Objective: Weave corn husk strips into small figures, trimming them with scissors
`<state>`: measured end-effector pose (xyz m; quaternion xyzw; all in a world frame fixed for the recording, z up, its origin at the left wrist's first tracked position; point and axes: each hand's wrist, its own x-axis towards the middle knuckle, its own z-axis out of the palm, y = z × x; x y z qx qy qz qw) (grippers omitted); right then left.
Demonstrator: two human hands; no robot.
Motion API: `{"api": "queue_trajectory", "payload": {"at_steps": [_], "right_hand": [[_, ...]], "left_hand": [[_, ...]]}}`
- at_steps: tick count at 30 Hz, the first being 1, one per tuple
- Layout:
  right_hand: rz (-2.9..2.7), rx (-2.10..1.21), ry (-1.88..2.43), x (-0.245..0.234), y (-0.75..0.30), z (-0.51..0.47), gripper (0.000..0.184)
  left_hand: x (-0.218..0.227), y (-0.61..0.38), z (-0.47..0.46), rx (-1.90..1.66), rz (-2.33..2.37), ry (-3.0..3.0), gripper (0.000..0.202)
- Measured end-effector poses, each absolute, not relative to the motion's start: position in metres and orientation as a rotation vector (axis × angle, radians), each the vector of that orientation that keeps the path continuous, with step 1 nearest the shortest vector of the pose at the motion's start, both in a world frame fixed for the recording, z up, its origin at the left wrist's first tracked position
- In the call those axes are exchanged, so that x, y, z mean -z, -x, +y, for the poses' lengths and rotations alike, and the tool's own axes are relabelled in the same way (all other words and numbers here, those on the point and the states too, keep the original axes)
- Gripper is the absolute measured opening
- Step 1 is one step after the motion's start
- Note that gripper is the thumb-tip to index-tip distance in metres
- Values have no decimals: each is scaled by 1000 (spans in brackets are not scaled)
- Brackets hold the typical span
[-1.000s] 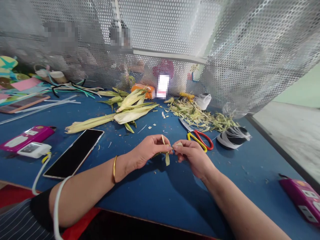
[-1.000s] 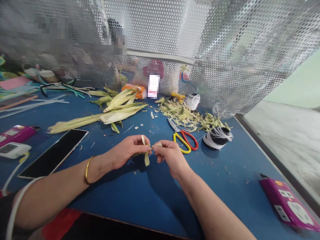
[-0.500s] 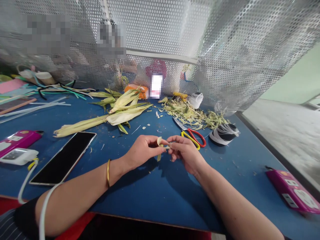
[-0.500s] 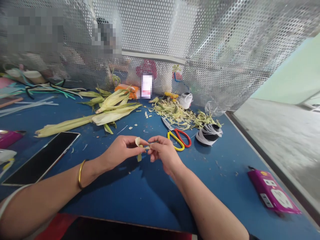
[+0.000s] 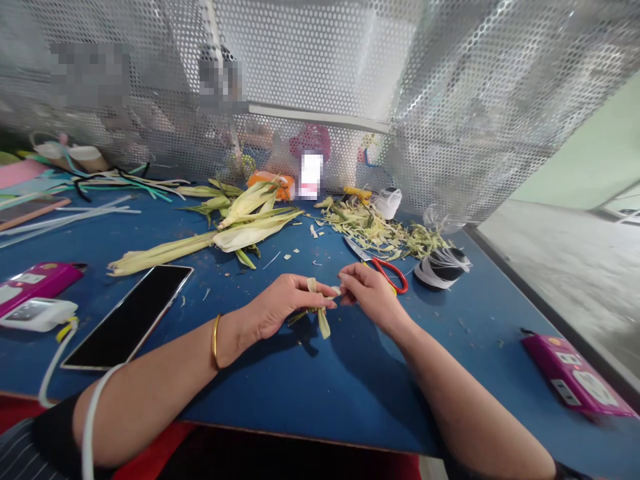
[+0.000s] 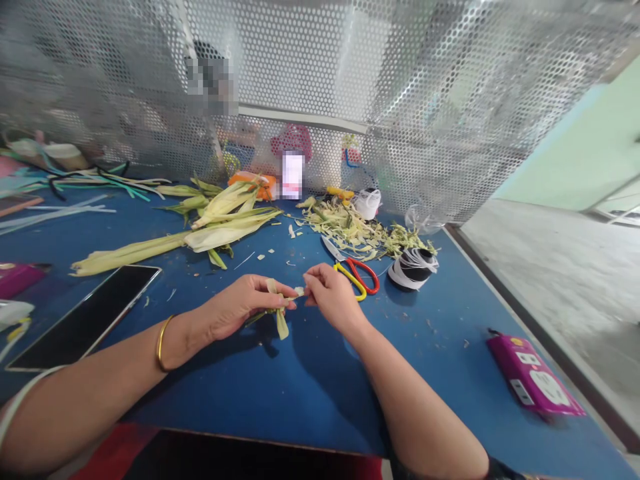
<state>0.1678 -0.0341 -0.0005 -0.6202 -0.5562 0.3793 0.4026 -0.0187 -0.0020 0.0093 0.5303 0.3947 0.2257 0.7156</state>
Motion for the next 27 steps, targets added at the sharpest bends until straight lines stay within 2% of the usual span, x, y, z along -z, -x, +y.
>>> {"api": "queue_trajectory", "payload": {"at_steps": [3, 5, 9, 20, 22, 25, 27], "right_hand": [[-1846, -172, 1915, -7, -196, -33, 14], [-1931, 109, 2236, -8, -214, -32, 19], [-2020, 58, 2519, 0, -231, -26, 29], [-2029, 57, 2520, -11, -213, -23, 48], [-2020, -56, 2412, -10, -203, -33, 54], [-1969, -402, 2208, -6, -189, -60, 63], [-2007, -432, 2151, -4, -185, -82, 62]], "left_hand": [[-8, 19, 1, -546, 889, -1094, 27], [-5, 19, 4, -583, 876, -1056, 26], [-2, 20, 7, -607, 866, -1015, 22], [-6, 19, 6, -603, 890, -1017, 24], [-7, 19, 7, -605, 881, -995, 24], [-8, 21, 8, -644, 867, -959, 24], [-10, 22, 9, -672, 856, -952, 23]]}}
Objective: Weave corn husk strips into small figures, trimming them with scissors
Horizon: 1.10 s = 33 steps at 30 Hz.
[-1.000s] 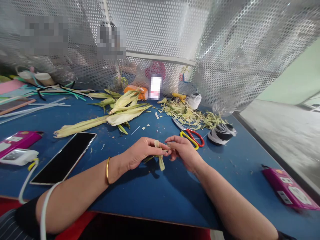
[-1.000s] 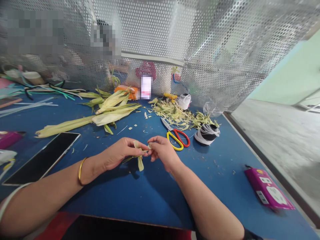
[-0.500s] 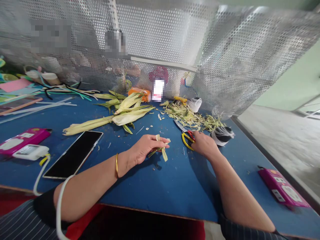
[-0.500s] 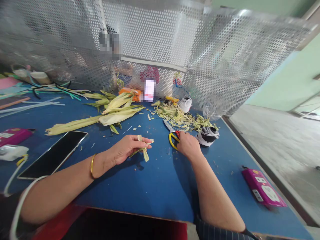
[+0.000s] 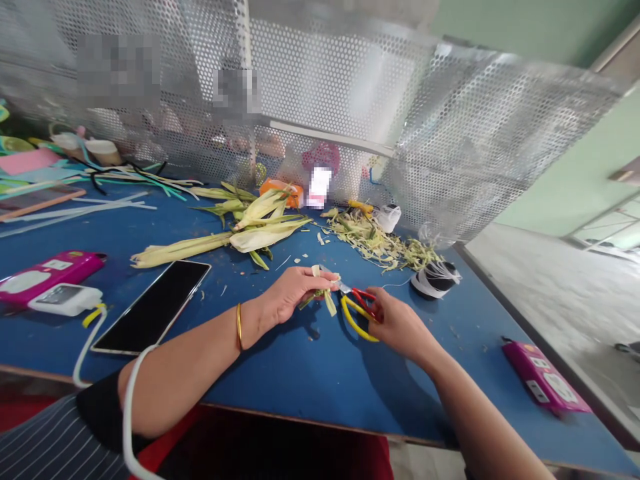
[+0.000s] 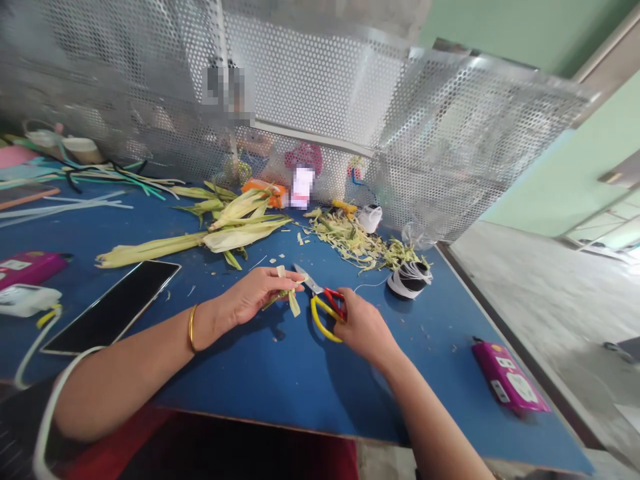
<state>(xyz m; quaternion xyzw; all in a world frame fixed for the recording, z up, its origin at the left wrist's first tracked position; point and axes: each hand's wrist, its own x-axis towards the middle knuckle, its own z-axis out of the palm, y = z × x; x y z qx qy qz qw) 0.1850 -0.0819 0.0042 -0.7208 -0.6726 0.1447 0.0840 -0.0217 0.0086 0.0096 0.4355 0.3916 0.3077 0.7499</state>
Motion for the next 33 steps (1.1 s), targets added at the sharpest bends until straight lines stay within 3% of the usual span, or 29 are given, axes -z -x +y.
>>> {"api": "queue_trajectory", "payload": {"at_steps": [2, 6, 9, 14, 24, 33], "right_hand": [[-2125, -339, 2089, -5, -187, -100, 58], [-2074, -252, 1988, -5, -212, -97, 26], [-1869, 51, 2199, 2, -239, -63, 26], [-1835, -98, 2283, 18, -266, -16, 13], [-1749, -129, 2238, 16, -234, 8, 22], [-2053, -290, 1904, 13, -160, 43, 12]], "left_hand": [[-10, 22, 8, -676, 849, -955, 22], [-10, 21, 6, -646, 842, -967, 22], [-10, 21, 8, -648, 847, -967, 19], [-7, 25, 17, -712, 850, -945, 18], [-5, 21, 10, -661, 810, -945, 23], [-7, 22, 9, -660, 817, -939, 19]]}}
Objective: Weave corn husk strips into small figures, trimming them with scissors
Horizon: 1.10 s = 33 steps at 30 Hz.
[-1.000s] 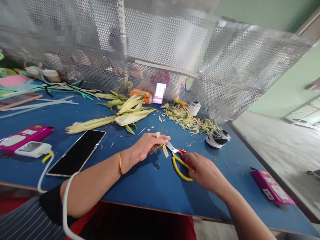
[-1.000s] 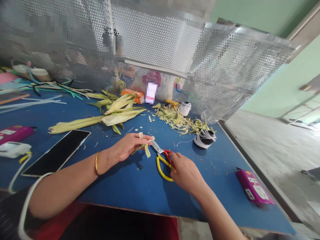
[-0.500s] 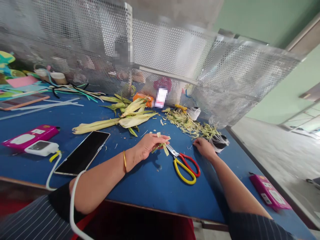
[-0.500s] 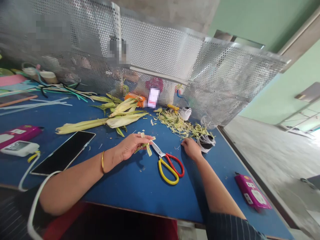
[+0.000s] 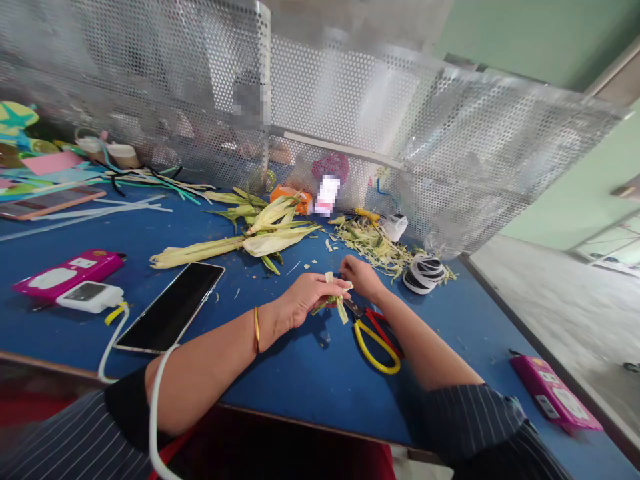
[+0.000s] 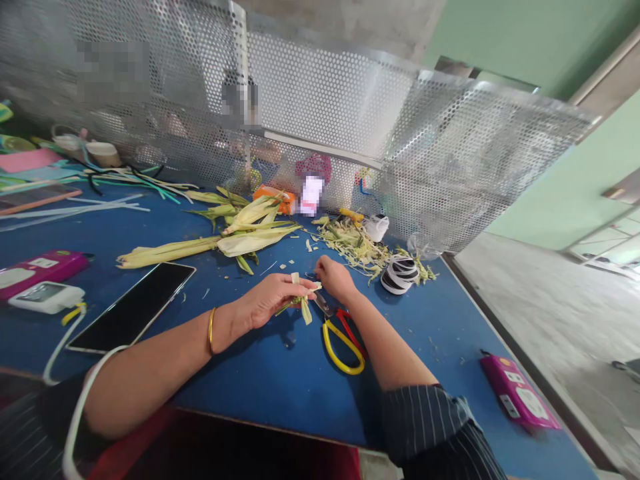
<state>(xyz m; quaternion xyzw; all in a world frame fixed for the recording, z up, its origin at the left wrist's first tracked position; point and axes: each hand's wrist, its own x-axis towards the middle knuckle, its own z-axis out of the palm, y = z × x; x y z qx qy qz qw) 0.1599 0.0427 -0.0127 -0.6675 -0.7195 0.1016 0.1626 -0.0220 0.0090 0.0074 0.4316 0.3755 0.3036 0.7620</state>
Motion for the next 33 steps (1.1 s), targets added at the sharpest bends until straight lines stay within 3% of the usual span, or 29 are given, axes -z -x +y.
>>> {"api": "queue_trajectory", "payload": {"at_steps": [3, 7, 12, 16, 19, 22, 27, 28, 33], "right_hand": [[-2154, -359, 1742, 11, -152, 29, 8], [-2157, -282, 1656, 3, -164, -12, 16], [-2255, -150, 2022, -1, -188, -84, 17], [-2305, -99, 2090, 7, -186, -108, 47], [-2297, -135, 2201, 6, -175, -96, 49], [-2146, -359, 2206, -4, -171, -80, 60], [-1510, -1445, 1849, -21, -195, -96, 60], [-1350, -1535, 1786, -22, -203, -103, 60], [-979, -1370, 1668, -18, -239, -124, 56]], "left_hand": [[-9, 22, 8, -649, 817, -935, 18], [-11, 23, 7, -655, 806, -934, 22], [-11, 24, 9, -664, 797, -920, 22], [-10, 24, 12, -689, 807, -920, 19], [-10, 25, 14, -706, 824, -938, 19], [-11, 28, 19, -730, 843, -948, 18], [-12, 32, 25, -771, 869, -930, 16], [-11, 31, 25, -771, 867, -929, 17], [-8, 26, 18, -719, 843, -945, 21]]}}
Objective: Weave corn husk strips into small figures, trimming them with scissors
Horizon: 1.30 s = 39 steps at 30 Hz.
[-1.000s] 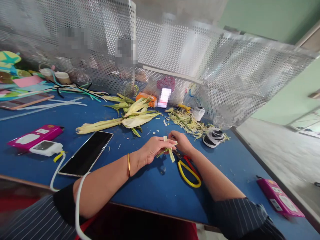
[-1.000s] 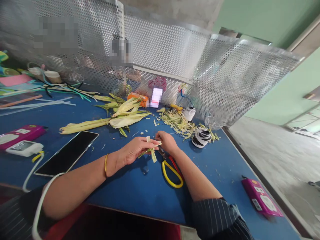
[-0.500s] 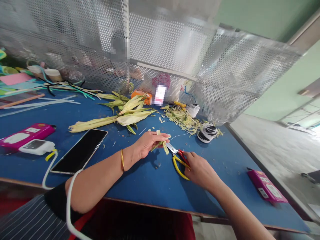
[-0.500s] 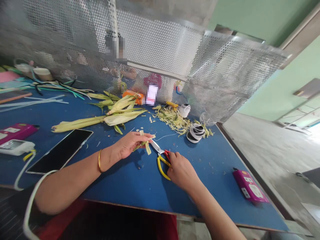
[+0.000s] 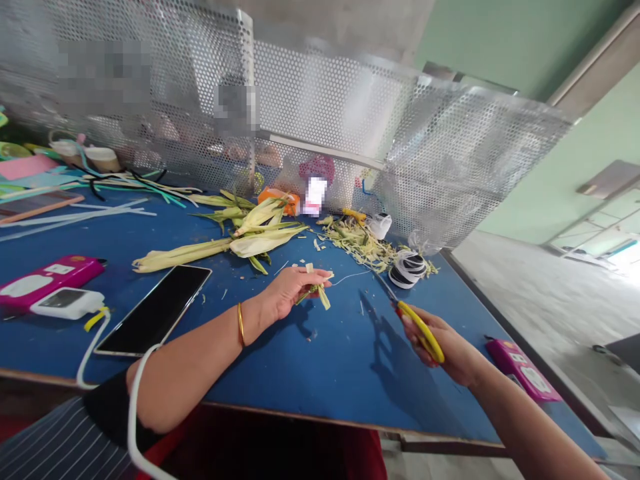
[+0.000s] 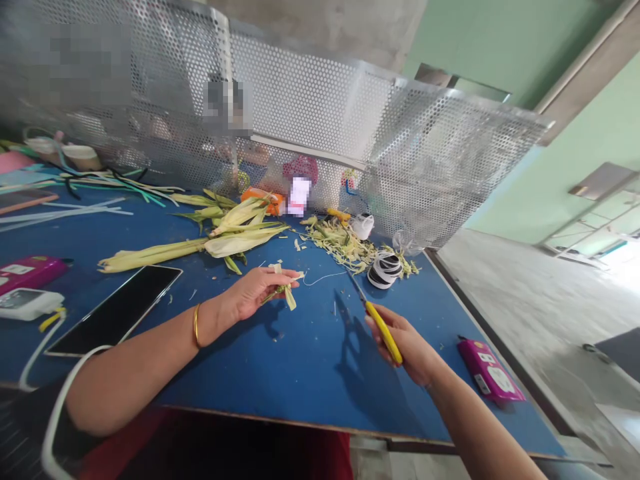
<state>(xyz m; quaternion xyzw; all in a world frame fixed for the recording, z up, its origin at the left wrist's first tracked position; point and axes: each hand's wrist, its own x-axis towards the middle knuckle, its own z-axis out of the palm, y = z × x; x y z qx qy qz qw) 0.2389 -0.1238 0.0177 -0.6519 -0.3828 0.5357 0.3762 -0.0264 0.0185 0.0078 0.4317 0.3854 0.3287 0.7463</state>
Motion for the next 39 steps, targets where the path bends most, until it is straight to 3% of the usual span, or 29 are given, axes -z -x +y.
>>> {"api": "queue_trajectory", "payload": {"at_steps": [3, 9, 19, 32, 39], "right_hand": [[-910, -1379, 1684, -15, -252, -116, 56], [-997, -1376, 1819, -15, -254, -86, 39], [-1207, -1084, 2013, -4, -248, -59, 50], [-1783, -389, 2273, -3, -236, -69, 37], [-2030, -106, 2636, -11, -232, -95, 37]], "left_hand": [[-7, 25, 15, -694, 830, -964, 20], [-6, 27, 19, -707, 854, -951, 19], [-2, 24, 17, -677, 826, -960, 23], [-4, 23, 15, -677, 823, -954, 17], [-4, 23, 13, -663, 829, -946, 19]]}}
